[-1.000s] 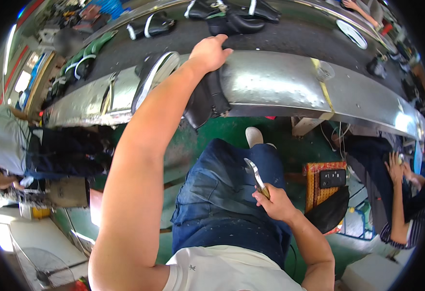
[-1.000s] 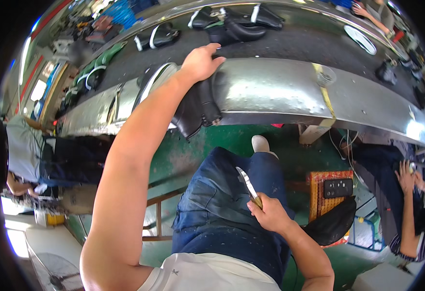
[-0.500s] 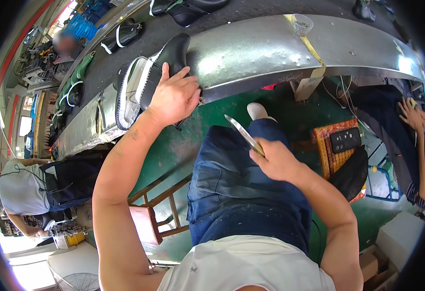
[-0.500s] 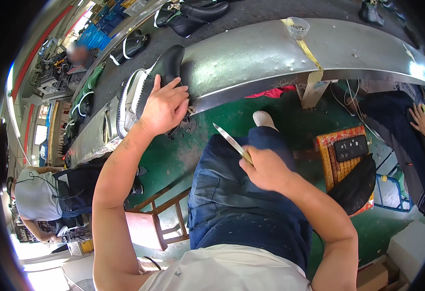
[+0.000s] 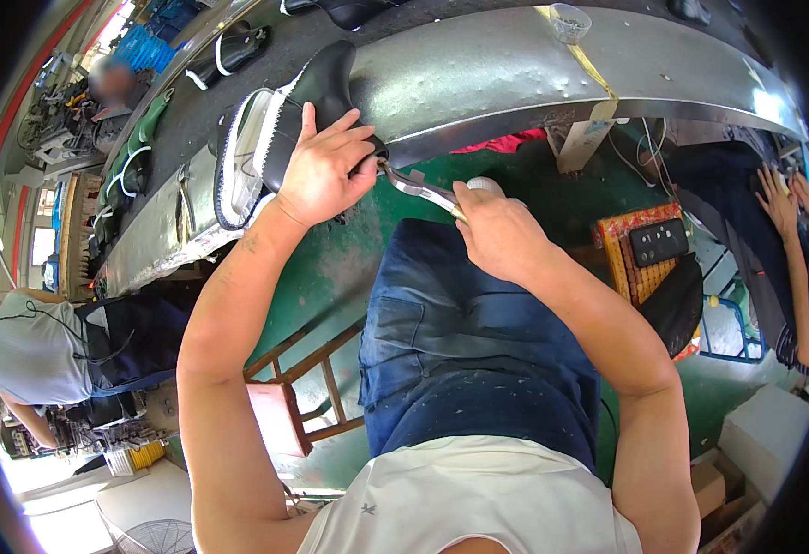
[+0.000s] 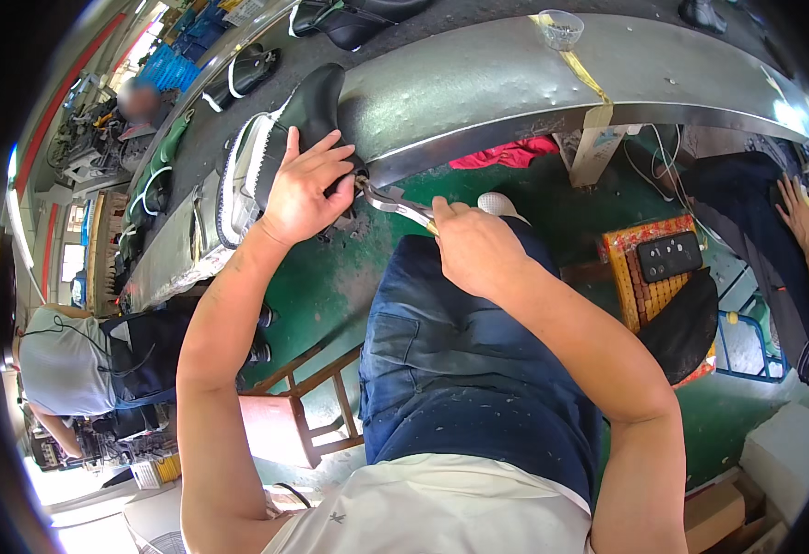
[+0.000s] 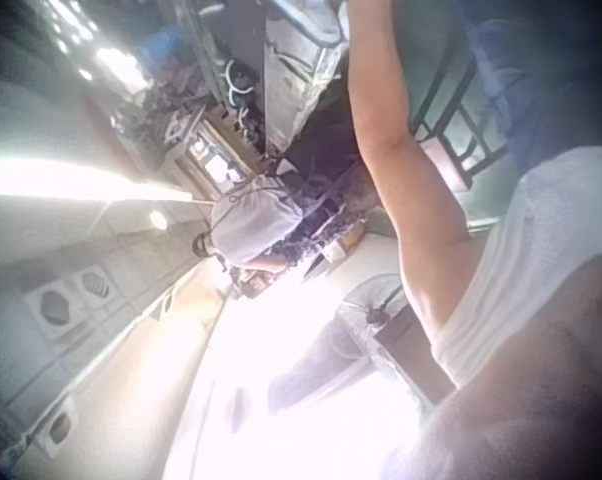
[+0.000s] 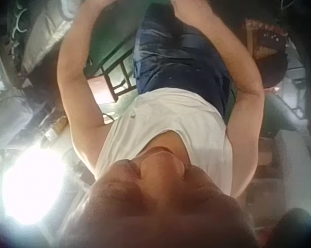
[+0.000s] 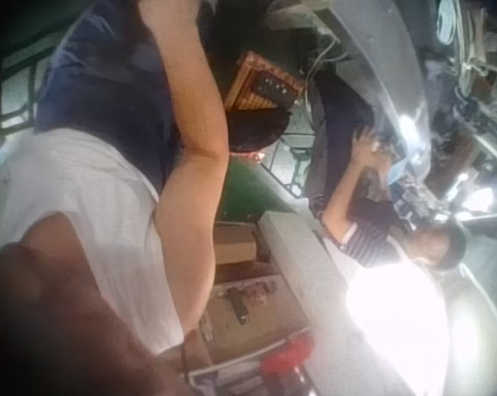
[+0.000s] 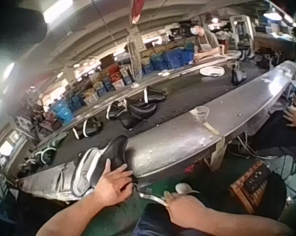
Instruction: Trim and prepare the edges and soles of shoe components using manual tools during assembly.
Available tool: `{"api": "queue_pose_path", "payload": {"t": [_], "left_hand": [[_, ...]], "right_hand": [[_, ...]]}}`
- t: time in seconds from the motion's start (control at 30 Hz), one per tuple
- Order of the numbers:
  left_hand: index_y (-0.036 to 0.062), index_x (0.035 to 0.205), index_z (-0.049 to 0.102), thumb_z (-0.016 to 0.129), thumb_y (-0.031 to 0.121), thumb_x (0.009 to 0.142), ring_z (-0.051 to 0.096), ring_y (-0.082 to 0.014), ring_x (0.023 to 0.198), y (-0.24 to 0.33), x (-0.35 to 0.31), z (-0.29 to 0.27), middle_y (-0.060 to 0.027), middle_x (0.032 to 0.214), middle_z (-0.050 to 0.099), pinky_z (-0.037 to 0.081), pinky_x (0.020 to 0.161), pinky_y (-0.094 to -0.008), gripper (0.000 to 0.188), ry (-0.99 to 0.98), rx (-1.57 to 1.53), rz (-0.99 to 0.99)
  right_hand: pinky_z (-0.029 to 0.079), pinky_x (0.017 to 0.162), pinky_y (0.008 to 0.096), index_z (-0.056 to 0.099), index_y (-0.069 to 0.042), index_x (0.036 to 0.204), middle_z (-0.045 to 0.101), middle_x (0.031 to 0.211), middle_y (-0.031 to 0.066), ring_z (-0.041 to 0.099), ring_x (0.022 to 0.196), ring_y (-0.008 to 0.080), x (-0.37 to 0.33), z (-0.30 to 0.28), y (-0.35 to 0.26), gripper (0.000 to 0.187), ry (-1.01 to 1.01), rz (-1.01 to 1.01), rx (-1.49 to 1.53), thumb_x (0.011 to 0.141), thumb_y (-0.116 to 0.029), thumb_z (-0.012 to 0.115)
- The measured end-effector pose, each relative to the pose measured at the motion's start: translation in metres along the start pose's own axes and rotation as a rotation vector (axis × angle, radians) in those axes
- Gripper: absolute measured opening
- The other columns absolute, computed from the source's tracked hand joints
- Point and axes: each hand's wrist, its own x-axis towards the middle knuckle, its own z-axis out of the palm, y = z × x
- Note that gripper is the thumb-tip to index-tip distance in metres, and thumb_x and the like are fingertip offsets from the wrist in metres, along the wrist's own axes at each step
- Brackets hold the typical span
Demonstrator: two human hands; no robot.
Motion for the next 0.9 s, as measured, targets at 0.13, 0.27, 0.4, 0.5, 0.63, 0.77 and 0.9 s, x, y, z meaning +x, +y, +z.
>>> {"api": "queue_pose_path", "payload": {"t": [0.13,0.27,0.4,0.5,0.63,0.77,0.9], "left_hand": [[0.0046,0.088,0.068,0.069,0.004,0.087,0.069,-0.0306,0.118,-0.001,0.001,0.008,-0.0089,0.106,0.077,0.030,0.117,-0.0646,0.003,0.098,-0.116,-0.122],[0.0031,0.095,0.071,0.067,0.003,0.091,0.069,-0.0299,0.118,-0.002,0.002,0.008,-0.0095,0.107,0.077,0.029,0.119,-0.0627,0.006,0.089,-0.184,-0.193],[0.0029,0.096,0.072,0.066,0.005,0.092,0.070,-0.0291,0.117,-0.001,0.006,0.005,-0.0097,0.109,0.077,0.030,0.120,-0.0602,0.007,0.065,-0.189,-0.241],[0.0026,0.098,0.074,0.066,0.008,0.094,0.070,-0.0278,0.115,0.000,0.008,0.004,-0.0086,0.108,0.077,0.030,0.121,-0.0567,0.011,0.052,-0.183,-0.276],[0.0054,0.092,0.074,0.068,0.012,0.093,0.071,-0.0315,0.112,0.000,0.009,0.008,-0.0077,0.104,0.077,0.034,0.116,-0.0629,0.009,0.103,-0.194,-0.275],[0.0054,0.092,0.074,0.067,0.013,0.093,0.070,-0.0319,0.112,0.001,0.011,0.009,-0.0069,0.103,0.077,0.032,0.117,-0.0638,0.010,0.084,-0.191,-0.279],[0.0055,0.093,0.074,0.067,0.015,0.093,0.070,-0.0329,0.113,0.000,0.012,0.007,-0.0071,0.102,0.077,0.030,0.118,-0.0646,0.012,0.069,-0.190,-0.273]], "right_hand": [[0.056,0.085,0.0440,0.051,0.012,0.132,0.067,0.103,0.0248,0.069,0.096,0.0379,0.004,0.010,0.006,0.047,0.121,-0.084,-0.047,0.090,-0.006,0.059],[0.055,0.091,0.0416,0.052,0.013,0.131,0.065,0.113,0.0255,0.065,0.107,0.0363,0.010,0.009,-0.001,0.049,0.148,-0.061,-0.076,0.086,-0.003,0.060],[0.055,0.091,0.0411,0.053,0.014,0.130,0.065,0.115,0.0260,0.065,0.107,0.0361,0.017,0.009,-0.005,0.048,0.214,-0.091,-0.238,0.087,-0.005,0.060],[0.055,0.091,0.0415,0.055,0.014,0.127,0.067,0.112,0.0241,0.067,0.103,0.0366,0.023,0.007,-0.015,0.044,0.196,-0.050,-0.298,0.088,-0.006,0.059],[0.057,0.086,0.0437,0.066,0.011,0.111,0.071,0.099,0.0242,0.071,0.093,0.0362,0.034,-0.012,-0.035,0.030,0.043,0.069,-0.276,0.088,-0.006,0.059],[0.058,0.081,0.0459,0.072,0.007,0.099,0.072,0.096,0.0281,0.073,0.091,0.0369,0.054,-0.033,-0.039,0.022,-0.184,0.177,-0.055,0.086,-0.005,0.059],[0.056,0.076,0.0474,0.069,0.005,0.093,0.070,0.091,0.0277,0.072,0.086,0.0389,0.068,-0.045,-0.032,0.020,-0.412,0.289,0.083,0.090,-0.012,0.059]]}}
